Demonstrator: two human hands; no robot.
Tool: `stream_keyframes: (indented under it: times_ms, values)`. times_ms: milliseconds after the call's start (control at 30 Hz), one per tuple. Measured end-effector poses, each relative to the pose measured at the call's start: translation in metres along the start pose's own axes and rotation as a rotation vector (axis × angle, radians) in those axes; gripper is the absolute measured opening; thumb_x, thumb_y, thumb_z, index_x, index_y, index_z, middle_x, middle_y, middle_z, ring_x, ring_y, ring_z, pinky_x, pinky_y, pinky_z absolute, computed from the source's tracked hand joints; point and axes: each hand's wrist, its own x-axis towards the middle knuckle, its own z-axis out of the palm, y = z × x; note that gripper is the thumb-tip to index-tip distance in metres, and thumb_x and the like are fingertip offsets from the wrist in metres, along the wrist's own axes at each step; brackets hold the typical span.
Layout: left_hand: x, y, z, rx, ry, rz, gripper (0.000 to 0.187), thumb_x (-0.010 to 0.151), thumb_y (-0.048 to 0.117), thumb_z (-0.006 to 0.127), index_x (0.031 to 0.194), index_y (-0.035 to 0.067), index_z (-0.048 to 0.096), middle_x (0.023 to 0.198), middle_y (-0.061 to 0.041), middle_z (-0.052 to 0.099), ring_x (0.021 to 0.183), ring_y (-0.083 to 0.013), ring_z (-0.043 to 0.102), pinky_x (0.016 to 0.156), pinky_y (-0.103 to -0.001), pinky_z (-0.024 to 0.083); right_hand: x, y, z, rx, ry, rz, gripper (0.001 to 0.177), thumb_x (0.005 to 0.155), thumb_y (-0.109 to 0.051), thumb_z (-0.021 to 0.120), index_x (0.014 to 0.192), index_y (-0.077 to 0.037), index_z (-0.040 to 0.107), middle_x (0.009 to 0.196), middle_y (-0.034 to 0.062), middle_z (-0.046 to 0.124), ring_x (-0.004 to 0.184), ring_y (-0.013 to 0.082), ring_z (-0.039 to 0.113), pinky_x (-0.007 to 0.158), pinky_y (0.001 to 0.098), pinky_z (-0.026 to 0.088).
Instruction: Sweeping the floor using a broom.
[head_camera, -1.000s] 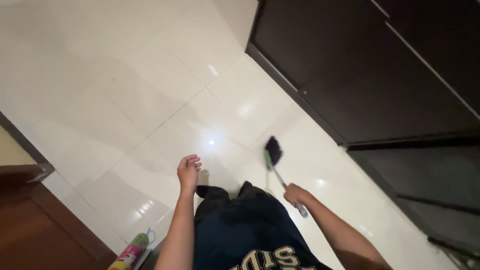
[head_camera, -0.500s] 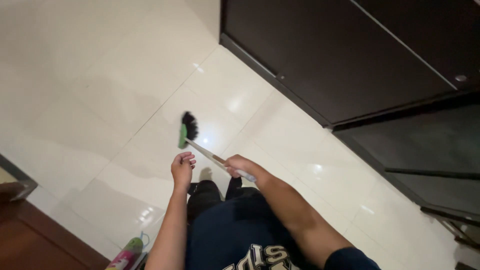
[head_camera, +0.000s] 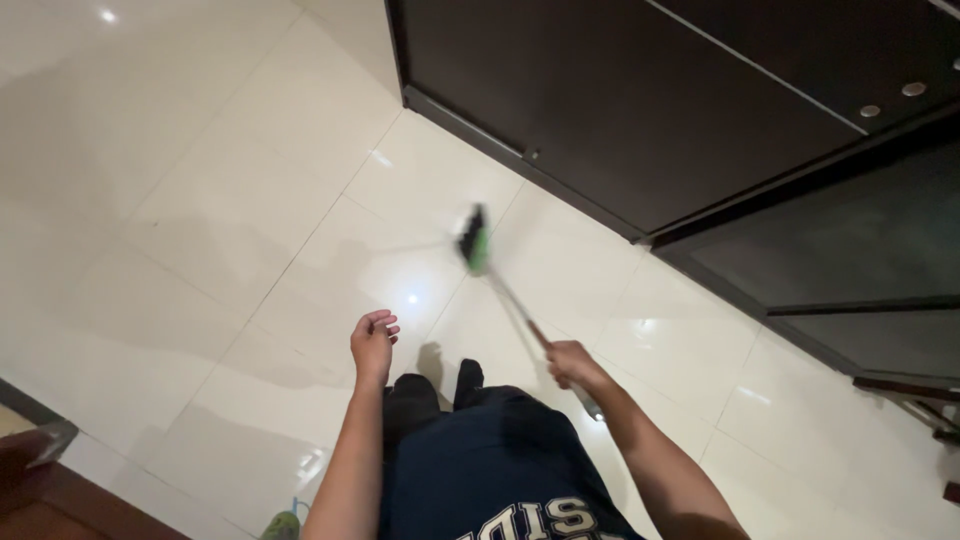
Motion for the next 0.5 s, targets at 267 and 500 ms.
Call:
stream_keyframes:
  times_ms: [267, 500]
  values:
    - [0.009, -0.013, 0.011, -0.025, 0.003, 0.005, 0.03, 0.096, 0.0, 0.042, 0.116, -0.001, 0.064, 0.108, -0.013, 0.073, 0.088, -0.019, 0.069, 0.076, -0.032, 0.056, 0.023, 0.044, -0.089, -0.186, 0.364, 0.004, 0.024, 0.089, -0.008, 0.051, 0.093, 0.011, 0.065, 0.071, 0.0192, 0.066, 0.053, 0.0269, 0.061, 0.048, 0.0411, 0.05]
    - [0.017, -0.01, 0.013, -0.024, 0.002, -0.036, 0.027, 0.098, 0.0, 0.043, 0.115, -0.003, 0.065, 0.106, -0.014, 0.073, 0.083, -0.0169, 0.067, 0.071, -0.029, 0.054, 0.1, 0.036, -0.112, -0.282, 0.485, 0.052, 0.018, 0.08, -0.003, 0.053, 0.094, 0.0, 0.042, 0.069, 0.0229, 0.068, 0.055, 0.031, 0.066, 0.047, 0.043, 0.051]
